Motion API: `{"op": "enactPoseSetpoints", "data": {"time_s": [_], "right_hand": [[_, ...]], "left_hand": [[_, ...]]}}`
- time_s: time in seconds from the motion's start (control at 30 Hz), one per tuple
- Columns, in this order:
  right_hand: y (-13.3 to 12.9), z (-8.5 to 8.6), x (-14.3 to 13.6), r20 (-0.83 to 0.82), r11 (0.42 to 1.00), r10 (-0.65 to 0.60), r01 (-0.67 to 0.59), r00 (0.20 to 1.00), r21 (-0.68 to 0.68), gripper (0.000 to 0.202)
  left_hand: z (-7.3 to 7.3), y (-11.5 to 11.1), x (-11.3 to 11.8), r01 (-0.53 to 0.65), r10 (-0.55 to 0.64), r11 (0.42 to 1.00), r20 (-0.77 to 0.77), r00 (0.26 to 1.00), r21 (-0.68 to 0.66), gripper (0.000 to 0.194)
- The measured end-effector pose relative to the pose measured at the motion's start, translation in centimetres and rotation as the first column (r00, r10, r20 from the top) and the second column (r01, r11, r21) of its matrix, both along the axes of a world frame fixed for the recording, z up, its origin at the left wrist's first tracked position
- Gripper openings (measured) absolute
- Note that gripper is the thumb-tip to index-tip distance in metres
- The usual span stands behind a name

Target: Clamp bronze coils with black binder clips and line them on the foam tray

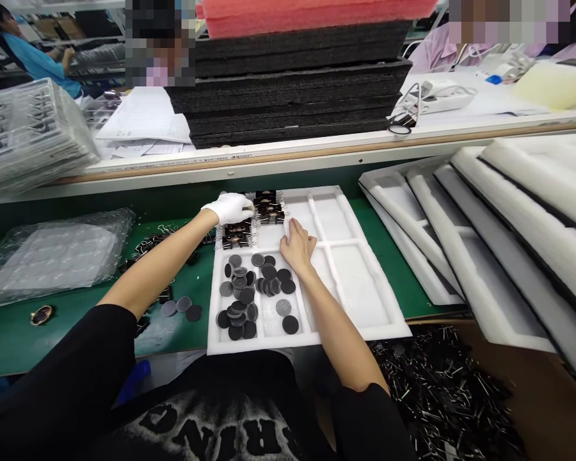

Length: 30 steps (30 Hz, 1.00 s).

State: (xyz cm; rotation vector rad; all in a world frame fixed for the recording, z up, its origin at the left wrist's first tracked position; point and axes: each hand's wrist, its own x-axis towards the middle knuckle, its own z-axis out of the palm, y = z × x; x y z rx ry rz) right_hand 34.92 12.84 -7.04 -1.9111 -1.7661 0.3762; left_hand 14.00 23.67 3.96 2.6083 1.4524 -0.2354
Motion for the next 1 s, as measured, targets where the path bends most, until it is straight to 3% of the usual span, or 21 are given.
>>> {"op": "enactPoseSetpoints", "data": {"time_s": [0.27, 0.53, 0.77, 1.0], "right_hand": [[-0.4, 0.0, -0.1, -0.024, 0.998, 0.01, -0.009, 1.0, 0.065, 0.069], [-0.2, -0.3, 0.3, -0.03, 0.996, -0.008, 0.011, 1.0, 0.086, 0.068], [-0.3, -0.5, 0.4, -0.027, 0.995, 0.02, -0.017, 0.999, 0.102, 0.063], [0.0, -0.7, 0.8, -0.066, 0.993, 0.039, -0.031, 0.997, 0.118, 0.062]], "left_hand": [[-0.7, 0.2, 1.1, -0.015, 0.015, 1.0, -0.009, 1.0, -0.004, 0.037], [-0.5, -0.1, 1.9, 0.017, -0.017, 1.0, -0.002, 1.0, 0.009, 0.028], [0.0, -0.2, 1.7, -0.051, 0.051, 0.999, -0.023, 0.998, -0.002, 0.026], [0.5, -0.9, 2.0, 0.028, -0.029, 0.999, -0.038, 0.999, -0.034, 0.039]]}}
